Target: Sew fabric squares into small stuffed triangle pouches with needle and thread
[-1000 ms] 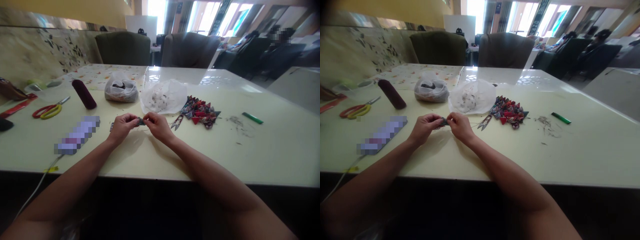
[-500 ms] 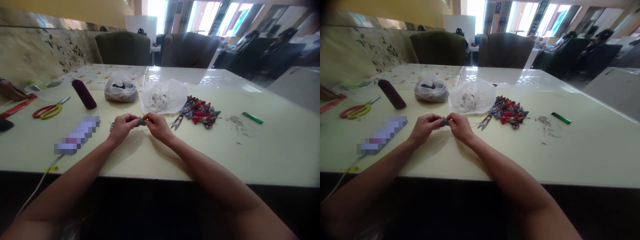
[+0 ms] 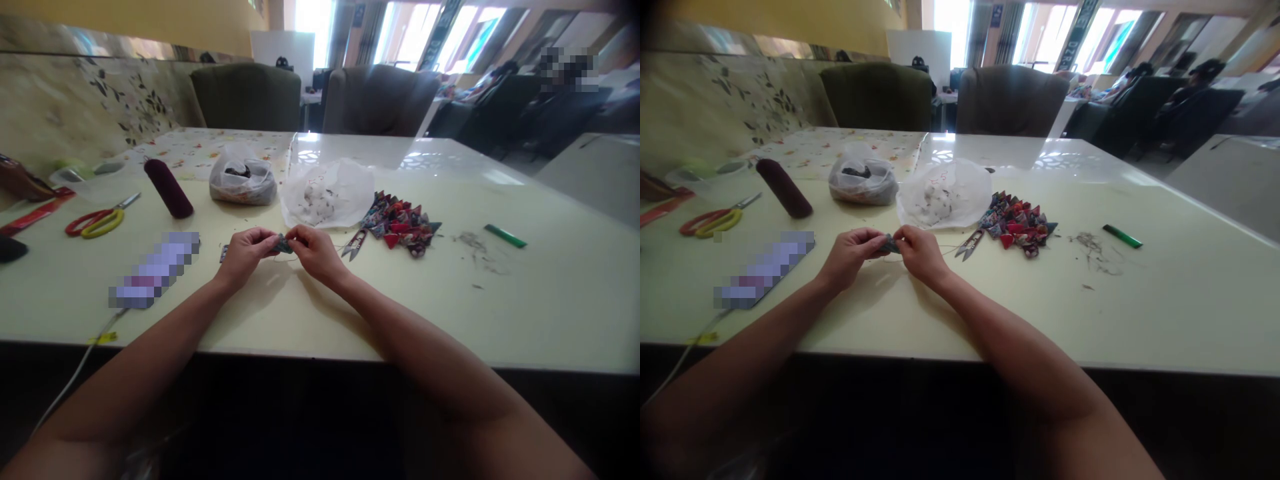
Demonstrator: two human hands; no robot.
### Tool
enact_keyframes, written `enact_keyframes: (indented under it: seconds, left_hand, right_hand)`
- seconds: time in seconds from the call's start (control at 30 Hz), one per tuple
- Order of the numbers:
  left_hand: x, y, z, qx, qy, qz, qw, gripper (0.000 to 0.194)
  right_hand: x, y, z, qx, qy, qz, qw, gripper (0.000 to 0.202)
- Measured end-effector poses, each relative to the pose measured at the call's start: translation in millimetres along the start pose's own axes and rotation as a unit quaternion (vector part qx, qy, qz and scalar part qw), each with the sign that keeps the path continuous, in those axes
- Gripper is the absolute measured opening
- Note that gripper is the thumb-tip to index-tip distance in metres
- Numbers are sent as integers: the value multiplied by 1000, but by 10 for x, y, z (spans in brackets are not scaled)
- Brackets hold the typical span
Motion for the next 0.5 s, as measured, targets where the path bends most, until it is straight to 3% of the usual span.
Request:
enact_keyframes:
  seconds: [0.5]
  left_hand:
    - [81, -37, 7, 32, 84, 75, 993, 28]
  right_hand:
    - [2, 4, -22, 3, -72, -17, 997, 12]
Point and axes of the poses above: each hand's wrist, its own y-axis away from the middle knuckle, its own z-axis out of the back of the hand, x = y × z, the point moved 4 cm from there along -y, towards the middle knuckle, and after that the axes turned 12 degrees about z, right-handed, at the moved point
